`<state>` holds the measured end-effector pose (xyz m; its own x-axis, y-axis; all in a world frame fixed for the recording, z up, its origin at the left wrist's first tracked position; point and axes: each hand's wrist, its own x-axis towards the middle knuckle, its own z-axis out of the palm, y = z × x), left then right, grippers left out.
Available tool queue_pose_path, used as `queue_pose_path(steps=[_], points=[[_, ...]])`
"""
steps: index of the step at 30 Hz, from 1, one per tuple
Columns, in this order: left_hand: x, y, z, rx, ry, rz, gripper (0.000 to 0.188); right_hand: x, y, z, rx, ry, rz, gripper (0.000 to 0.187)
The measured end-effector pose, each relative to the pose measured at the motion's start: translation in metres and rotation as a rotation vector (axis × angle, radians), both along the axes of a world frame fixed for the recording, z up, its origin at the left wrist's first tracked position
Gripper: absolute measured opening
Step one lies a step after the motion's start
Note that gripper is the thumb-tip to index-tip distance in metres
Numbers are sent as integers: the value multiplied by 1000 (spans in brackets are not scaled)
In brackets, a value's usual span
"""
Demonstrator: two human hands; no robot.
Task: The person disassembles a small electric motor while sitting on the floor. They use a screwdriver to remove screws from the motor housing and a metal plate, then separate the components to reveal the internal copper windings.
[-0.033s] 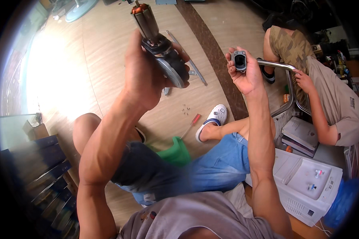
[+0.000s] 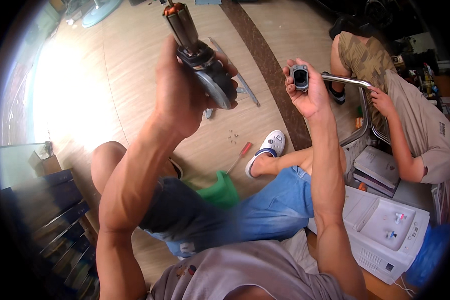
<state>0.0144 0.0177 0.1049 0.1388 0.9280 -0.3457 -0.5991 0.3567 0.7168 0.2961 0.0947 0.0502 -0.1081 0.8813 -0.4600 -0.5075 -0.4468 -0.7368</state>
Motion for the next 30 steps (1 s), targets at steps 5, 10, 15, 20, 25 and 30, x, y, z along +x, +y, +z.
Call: queue_pose_path(steps=[5, 10, 15, 20, 25, 30], points=[[1, 7, 1, 28, 41, 17, 63, 2, 12, -57, 25, -530, 93, 28], [-8, 19, -20, 16, -9, 57, 70, 43, 4, -218, -349, -1066, 343, 20], [-9, 18, -19, -102, 17, 122, 68, 52, -57, -338, -606, -730, 26, 18], [-29, 18, -40, -33, -141, 39, 63, 44, -70, -373, -720, -710, -141, 25], [2, 23, -30, -185, -8, 192, 57, 77, -33, -408, -576, -1075, -39, 31], [-4, 15, -31, -210, 0, 129, 57, 50, -36, -425, -437, -1412, 125, 46]])
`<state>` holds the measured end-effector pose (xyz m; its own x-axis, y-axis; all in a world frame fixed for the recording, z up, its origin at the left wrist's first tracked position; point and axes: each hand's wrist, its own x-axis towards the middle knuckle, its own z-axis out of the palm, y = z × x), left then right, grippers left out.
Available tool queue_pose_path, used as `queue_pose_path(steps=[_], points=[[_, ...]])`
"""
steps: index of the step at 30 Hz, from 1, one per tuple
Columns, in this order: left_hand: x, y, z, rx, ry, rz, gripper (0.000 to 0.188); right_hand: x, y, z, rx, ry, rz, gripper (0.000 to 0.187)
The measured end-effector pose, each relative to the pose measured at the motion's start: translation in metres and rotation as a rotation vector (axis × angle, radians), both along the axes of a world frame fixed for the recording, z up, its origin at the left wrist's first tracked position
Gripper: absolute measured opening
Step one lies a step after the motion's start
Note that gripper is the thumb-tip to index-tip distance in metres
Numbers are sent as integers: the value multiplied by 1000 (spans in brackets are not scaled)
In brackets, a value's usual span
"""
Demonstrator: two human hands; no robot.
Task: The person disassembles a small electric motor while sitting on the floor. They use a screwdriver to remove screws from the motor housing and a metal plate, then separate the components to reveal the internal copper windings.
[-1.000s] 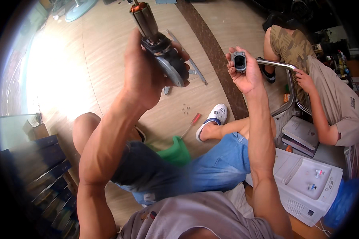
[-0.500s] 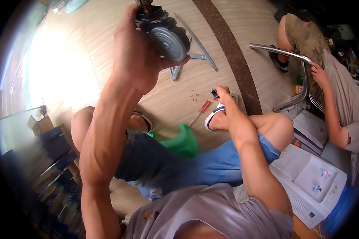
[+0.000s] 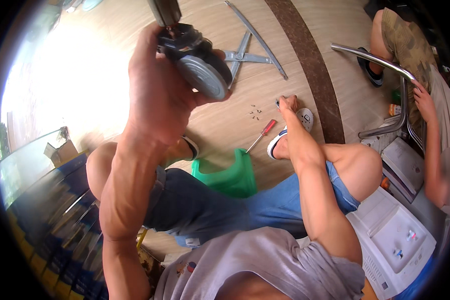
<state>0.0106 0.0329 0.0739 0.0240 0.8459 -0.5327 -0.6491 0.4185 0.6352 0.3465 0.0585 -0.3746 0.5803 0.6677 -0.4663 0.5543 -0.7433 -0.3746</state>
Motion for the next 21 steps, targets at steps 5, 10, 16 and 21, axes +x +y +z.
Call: queue_pose_path(steps=[5, 10, 16, 21], points=[[6, -3, 13, -7, 58, -55, 50, -12, -10, 29, 22, -131, 98, 51], [8, -9, 28, 139, -60, -75, 56, -7, -5, 87, 5, -85, -52, 55], [13, -13, 38, 296, -379, -120, 65, 9, 51, 166, 233, -109, 213, 27], [13, -16, 47, 363, -483, -167, 66, 13, 42, 143, 170, -120, 444, 31]])
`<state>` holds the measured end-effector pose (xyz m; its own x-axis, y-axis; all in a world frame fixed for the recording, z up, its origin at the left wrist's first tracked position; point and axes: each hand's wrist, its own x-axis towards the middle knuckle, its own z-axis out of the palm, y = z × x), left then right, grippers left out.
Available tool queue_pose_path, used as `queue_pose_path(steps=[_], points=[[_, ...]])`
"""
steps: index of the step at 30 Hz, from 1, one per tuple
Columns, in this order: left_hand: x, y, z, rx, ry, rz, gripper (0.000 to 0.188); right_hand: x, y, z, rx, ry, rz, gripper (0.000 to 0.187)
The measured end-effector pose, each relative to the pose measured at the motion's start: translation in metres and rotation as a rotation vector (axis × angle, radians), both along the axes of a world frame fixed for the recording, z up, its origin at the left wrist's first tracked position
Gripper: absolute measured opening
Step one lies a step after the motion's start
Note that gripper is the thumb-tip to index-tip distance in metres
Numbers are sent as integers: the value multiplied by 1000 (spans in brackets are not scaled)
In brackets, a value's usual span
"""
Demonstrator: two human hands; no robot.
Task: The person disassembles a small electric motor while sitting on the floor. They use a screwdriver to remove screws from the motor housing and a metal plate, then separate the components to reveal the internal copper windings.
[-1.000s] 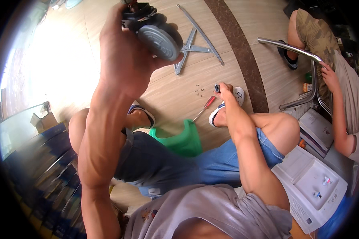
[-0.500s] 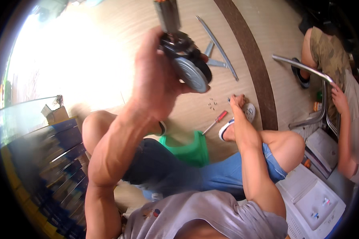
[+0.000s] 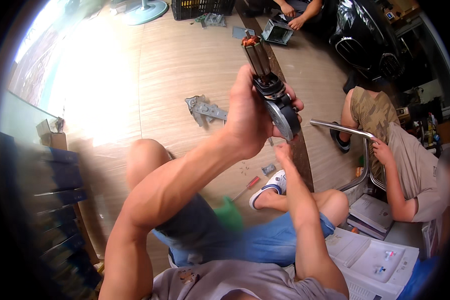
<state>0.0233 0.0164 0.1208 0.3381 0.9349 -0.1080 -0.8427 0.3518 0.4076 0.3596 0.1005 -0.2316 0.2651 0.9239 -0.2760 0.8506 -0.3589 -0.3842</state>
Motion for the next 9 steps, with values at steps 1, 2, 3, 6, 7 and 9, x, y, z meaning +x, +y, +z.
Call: queue_pose_path(steps=[1, 2, 3, 6, 7, 9], points=[[1, -2, 1, -19, -13, 64, 68, -4, -10, -13, -62, 27, -10, 30], [-3, -5, 0, -23, -18, 74, 68, -12, -26, -27, -128, 54, -21, 29], [0, -4, 3, 8, -55, 19, 69, 5, -40, -42, -183, -33, 50, 28], [-9, -11, 4, 36, -36, 3, 70, -39, -109, -65, -381, -47, 74, 31], [-9, -12, 7, 61, -29, -8, 70, -42, -130, -71, -424, 26, -40, 34], [-11, -13, 3, 103, -1, 27, 70, -21, -215, -89, -476, 81, -149, 37]])
